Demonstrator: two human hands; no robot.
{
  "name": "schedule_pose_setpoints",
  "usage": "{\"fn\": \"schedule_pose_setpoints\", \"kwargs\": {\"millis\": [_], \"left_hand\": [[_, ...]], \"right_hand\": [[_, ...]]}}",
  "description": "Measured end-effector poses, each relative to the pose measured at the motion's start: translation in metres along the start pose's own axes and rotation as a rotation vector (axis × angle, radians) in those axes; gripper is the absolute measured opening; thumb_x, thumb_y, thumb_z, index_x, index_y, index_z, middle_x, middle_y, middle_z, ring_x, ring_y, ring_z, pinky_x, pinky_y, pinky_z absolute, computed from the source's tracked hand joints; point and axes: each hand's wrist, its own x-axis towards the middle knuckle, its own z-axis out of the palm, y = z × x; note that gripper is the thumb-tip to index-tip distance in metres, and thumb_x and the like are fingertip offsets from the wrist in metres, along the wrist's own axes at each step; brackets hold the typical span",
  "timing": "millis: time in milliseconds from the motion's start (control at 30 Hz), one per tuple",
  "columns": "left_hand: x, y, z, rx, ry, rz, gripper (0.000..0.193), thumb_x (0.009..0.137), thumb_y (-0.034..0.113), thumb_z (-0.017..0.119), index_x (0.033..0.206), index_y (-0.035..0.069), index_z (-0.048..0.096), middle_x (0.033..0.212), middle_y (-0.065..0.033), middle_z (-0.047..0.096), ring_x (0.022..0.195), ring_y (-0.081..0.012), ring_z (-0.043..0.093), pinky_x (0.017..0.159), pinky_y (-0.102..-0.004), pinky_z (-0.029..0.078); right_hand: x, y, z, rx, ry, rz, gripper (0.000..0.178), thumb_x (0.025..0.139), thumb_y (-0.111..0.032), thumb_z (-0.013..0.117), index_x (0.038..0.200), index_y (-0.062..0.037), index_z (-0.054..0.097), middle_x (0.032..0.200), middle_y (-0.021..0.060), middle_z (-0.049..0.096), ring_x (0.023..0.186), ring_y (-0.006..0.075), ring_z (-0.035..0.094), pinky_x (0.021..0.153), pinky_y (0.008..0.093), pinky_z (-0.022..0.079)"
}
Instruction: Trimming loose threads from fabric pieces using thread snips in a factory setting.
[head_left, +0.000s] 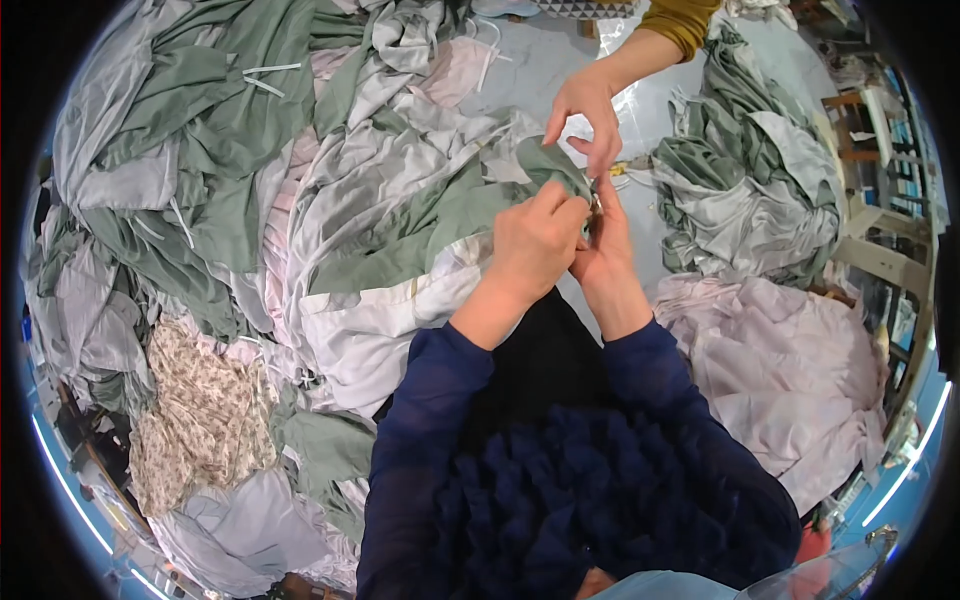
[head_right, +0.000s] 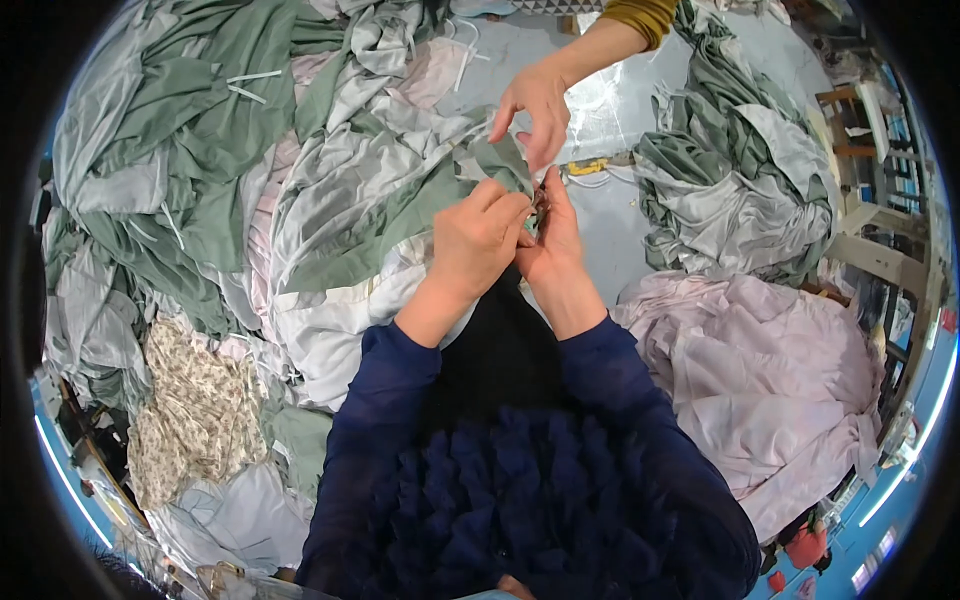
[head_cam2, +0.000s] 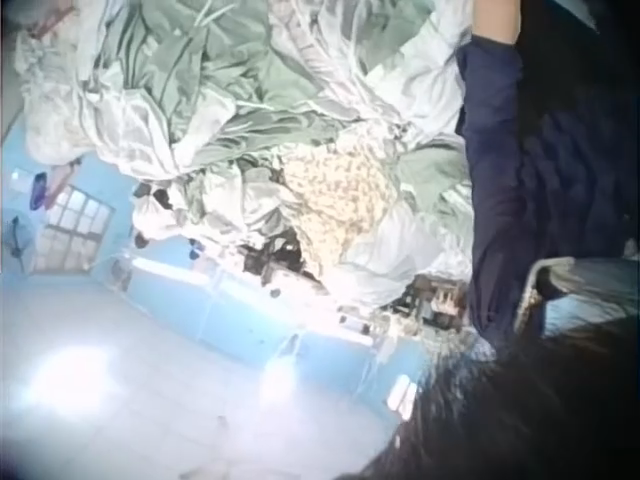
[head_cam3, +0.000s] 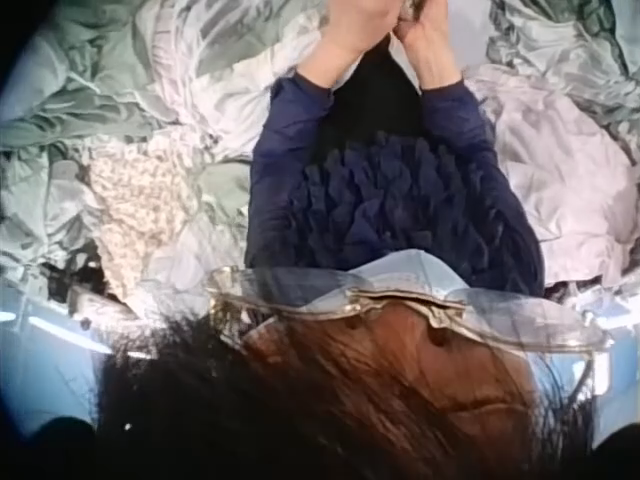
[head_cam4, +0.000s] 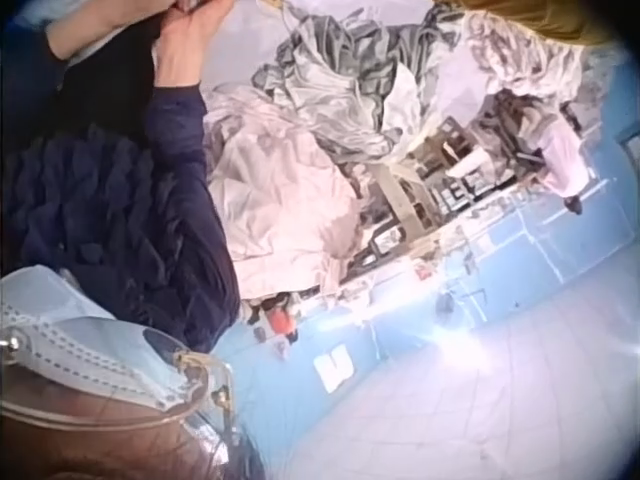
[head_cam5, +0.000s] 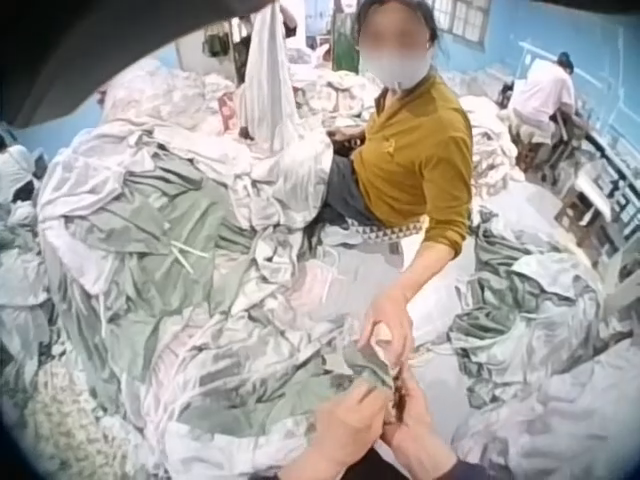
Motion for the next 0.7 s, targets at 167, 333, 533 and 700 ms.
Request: {"fn": "schedule_pose_setpoints", "kwargs": {"millis": [167, 333, 533, 700], "left_hand": [[-0.016, 0.001, -0.002, 0.138, -0.059, 0.099, 0.018, 0.067, 0.008, 0.066, 0.085, 0.008, 0.064, 0.076, -0.0030, 0.049, 0.060, -0.0189, 0.059, 0.047, -0.0313, 0.046], [-0.022, 0.000, -0.001, 0.236, -0.066, 0.111, 0.023, 0.068, 0.008, 0.065, 0.091, 0.006, 0.066, 0.075, -0.0032, 0.048, 0.061, -0.0174, 0.058, 0.049, -0.0298, 0.047], [-0.020, 0.003, -0.004, 0.287, -0.067, 0.145, 0.023, 0.070, 0.010, 0.064, 0.092, 0.005, 0.065, 0.076, -0.0033, 0.049, 0.062, -0.0172, 0.058, 0.051, -0.0292, 0.046], [-0.019, 0.003, -0.009, 0.346, -0.044, 0.126, 0.024, 0.070, 0.010, 0.063, 0.094, 0.006, 0.064, 0.076, -0.0034, 0.049, 0.064, -0.0174, 0.058, 0.052, -0.0294, 0.046]], "right_hand": [[0.015, 0.006, -0.019, 0.084, -0.028, 0.039, 0.043, 0.093, -0.039, 0.059, 0.119, -0.0053, 0.054, 0.107, 0.0101, 0.064, 0.093, 0.0242, 0.064, 0.076, 0.0378, 0.054], [0.029, 0.009, -0.031, 0.123, -0.058, 0.108, 0.044, 0.093, -0.039, 0.058, 0.119, -0.0028, 0.053, 0.108, 0.0133, 0.063, 0.098, 0.0291, 0.062, 0.087, 0.0434, 0.051], [0.037, 0.005, -0.033, 0.164, -0.069, 0.067, 0.042, 0.094, -0.036, 0.057, 0.119, -0.0021, 0.053, 0.109, 0.0129, 0.063, 0.099, 0.0287, 0.062, 0.088, 0.0431, 0.051], [0.035, 0.003, -0.022, 0.108, -0.018, 0.019, 0.025, 0.095, -0.025, 0.054, 0.108, -0.0043, 0.058, 0.094, 0.0073, 0.063, 0.083, 0.0192, 0.063, 0.071, 0.0335, 0.054]]}}
